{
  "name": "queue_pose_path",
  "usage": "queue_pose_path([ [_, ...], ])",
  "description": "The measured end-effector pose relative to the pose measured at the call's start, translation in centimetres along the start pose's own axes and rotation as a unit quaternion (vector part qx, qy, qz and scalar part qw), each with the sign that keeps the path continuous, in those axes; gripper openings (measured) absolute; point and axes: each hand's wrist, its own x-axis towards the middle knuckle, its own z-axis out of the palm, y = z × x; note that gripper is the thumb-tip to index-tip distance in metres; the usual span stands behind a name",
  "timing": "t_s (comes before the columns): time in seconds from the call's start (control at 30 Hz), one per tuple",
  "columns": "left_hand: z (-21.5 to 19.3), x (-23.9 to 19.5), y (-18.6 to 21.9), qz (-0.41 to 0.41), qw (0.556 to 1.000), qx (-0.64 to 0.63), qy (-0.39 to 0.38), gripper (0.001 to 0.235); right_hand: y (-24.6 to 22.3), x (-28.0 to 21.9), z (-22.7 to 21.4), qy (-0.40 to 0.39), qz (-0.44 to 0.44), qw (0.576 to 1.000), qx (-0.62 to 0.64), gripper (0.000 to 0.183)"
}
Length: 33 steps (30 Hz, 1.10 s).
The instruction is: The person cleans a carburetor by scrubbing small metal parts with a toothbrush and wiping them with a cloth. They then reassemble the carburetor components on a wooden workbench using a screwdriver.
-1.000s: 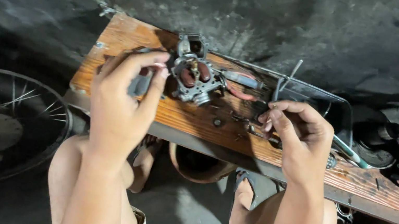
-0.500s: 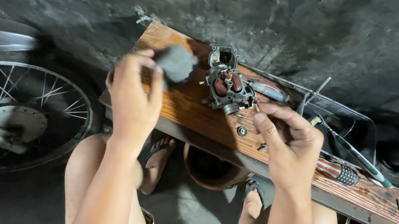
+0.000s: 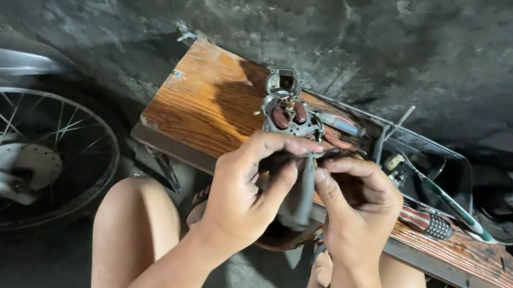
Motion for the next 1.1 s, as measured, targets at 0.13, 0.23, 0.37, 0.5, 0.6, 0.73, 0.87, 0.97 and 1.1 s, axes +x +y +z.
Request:
queue_pose_path([
  [0.13,0.9,-0.1,-1.1,-0.047,0.996,-0.076,-0.008,0.015,0.0,0.3,-1.3,0.021,-0.009,1.000,-0.021,0.017],
  [0.23,1.4,0.0,-2.2,-0.049,0.982,-0.177,-0.041,0.032,-0.6,0.2,-1.9,0.026,-0.018,0.999,-0.020,0.017],
  [0.37,2.6,0.5,-2.1,-0.074,0.990,-0.118,-0.017,0.036,-2.9,0.1,-1.5,-0.012,-0.104,0.978,-0.182,0.016],
  [0.5,4.1,0.7,-1.3,-0.040,0.998,-0.054,-0.011,0.015,-4.0,0.1,-2.1,-0.020,-0.101,0.969,-0.224,0.019],
  [0.6,5.4,0.6,-1.4,0.026,1.000,-0.010,-0.003,0.013,-3.6,-0.1,-2.9,0.001,-0.097,0.976,-0.195,0.016],
  [0.73,6.5,0.6,-1.8,0.042,0.999,0.028,0.002,0.013,-2.9,-0.7,-4.1,0.052,-0.063,0.984,-0.161,0.037],
  [0.87,7.4,0.6,-2.4,-0.044,0.997,-0.055,-0.012,0.020,-3.2,-0.3,-5.3,0.057,-0.047,0.993,-0.095,0.034],
  [0.97,8.0,0.8,-2.8,-0.062,0.985,-0.161,-0.023,0.024,-3.0,0.1,-6.4,0.062,-0.045,0.997,-0.014,0.033],
  [1.1,8.3,1.4,-1.8,-0.019,0.996,-0.064,-0.057,0.017,-2.8,0.3,-7.6,0.074,-0.055,0.993,0.076,0.034],
])
